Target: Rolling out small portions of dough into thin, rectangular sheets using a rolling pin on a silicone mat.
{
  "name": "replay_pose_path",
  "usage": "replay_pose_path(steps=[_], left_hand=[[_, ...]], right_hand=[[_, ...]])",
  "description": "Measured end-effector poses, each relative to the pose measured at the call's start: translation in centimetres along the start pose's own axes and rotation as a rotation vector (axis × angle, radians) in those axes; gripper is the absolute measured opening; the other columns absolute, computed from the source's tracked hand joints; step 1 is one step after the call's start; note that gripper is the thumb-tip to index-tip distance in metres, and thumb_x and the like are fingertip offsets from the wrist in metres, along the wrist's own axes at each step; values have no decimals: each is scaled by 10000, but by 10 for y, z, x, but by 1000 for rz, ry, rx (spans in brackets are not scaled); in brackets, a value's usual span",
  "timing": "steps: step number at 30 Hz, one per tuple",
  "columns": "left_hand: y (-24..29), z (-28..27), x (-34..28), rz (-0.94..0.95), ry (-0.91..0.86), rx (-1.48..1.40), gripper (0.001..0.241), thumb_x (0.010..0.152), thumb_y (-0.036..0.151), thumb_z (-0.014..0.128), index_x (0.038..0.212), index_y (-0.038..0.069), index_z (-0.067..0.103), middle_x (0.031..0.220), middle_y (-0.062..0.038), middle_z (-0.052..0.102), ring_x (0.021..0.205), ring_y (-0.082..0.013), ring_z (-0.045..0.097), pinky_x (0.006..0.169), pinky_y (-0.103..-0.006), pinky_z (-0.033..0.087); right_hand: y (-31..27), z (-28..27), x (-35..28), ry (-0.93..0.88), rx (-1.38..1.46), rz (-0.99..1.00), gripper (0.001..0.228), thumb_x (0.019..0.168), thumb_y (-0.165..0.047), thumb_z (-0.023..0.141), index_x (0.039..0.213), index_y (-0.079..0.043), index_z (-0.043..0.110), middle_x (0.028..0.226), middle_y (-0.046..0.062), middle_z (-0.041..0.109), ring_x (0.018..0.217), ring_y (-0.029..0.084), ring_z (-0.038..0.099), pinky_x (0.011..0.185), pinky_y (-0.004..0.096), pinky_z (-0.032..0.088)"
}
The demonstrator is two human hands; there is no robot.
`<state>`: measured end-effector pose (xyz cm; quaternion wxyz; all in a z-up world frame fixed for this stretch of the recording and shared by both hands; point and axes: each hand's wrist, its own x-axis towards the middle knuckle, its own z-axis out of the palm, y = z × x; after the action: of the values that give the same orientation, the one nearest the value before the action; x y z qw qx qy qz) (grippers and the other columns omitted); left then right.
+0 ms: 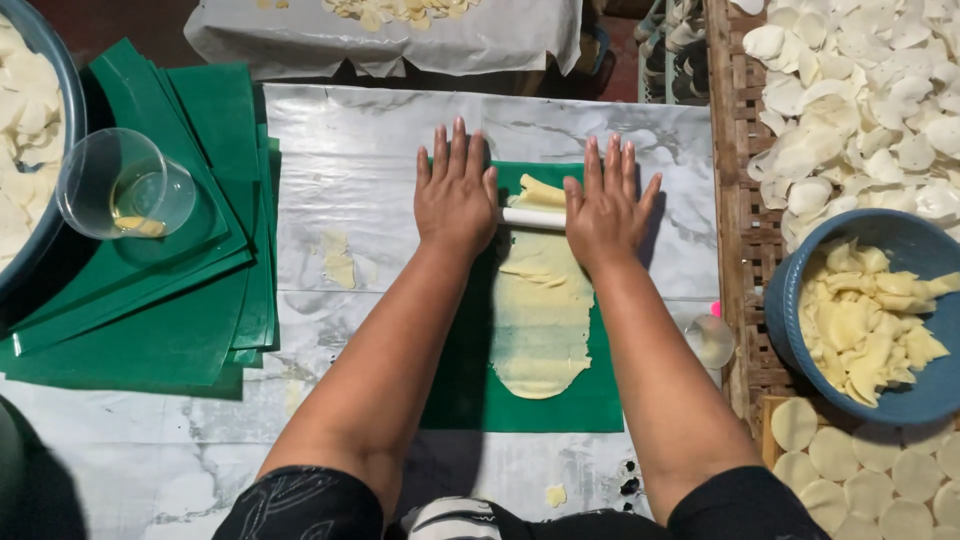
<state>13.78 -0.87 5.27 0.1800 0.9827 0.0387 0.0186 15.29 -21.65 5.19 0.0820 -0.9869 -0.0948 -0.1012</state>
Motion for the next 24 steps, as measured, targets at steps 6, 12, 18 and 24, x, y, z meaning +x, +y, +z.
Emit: replay_pose_path(steps=[6,12,18,24], left_hand=[[-1,-6,3,67,63,-5,675,1084,520,362,1633,136,285,1722,-169,101,1597,-370,39,1273,-587,51],[-25,41,-47,441,374,5,425,805,489,748,1176,312,638,1120,36,588,1095,-231,588,1012,-464,402],[-29,33,-88,438,471,81,387,818,519,705,1128,298,636,958,50,581,940,-200,607,958,-423,428],[-26,-9,-113,430,499,17,231,893,405,704,1081,275,670,951,25,623,954,-205,643,914,-385,469]], right_hand=[[7,-4,20,-75,80,-102,470,1110,-552,343,1501,-338,492,1707,69,227,1574,311,170,1177,665,179],[32,39,14,28,148,-254,268,1010,-533,583,1240,-456,700,1509,-53,455,1434,239,387,1083,549,337],[9,12,-13,-89,292,-254,321,853,-337,786,1135,-305,636,1119,-89,584,1171,194,550,1010,467,413],[18,-16,-52,7,274,-259,270,1034,-496,599,925,-252,641,916,-72,583,978,190,624,930,406,458]])
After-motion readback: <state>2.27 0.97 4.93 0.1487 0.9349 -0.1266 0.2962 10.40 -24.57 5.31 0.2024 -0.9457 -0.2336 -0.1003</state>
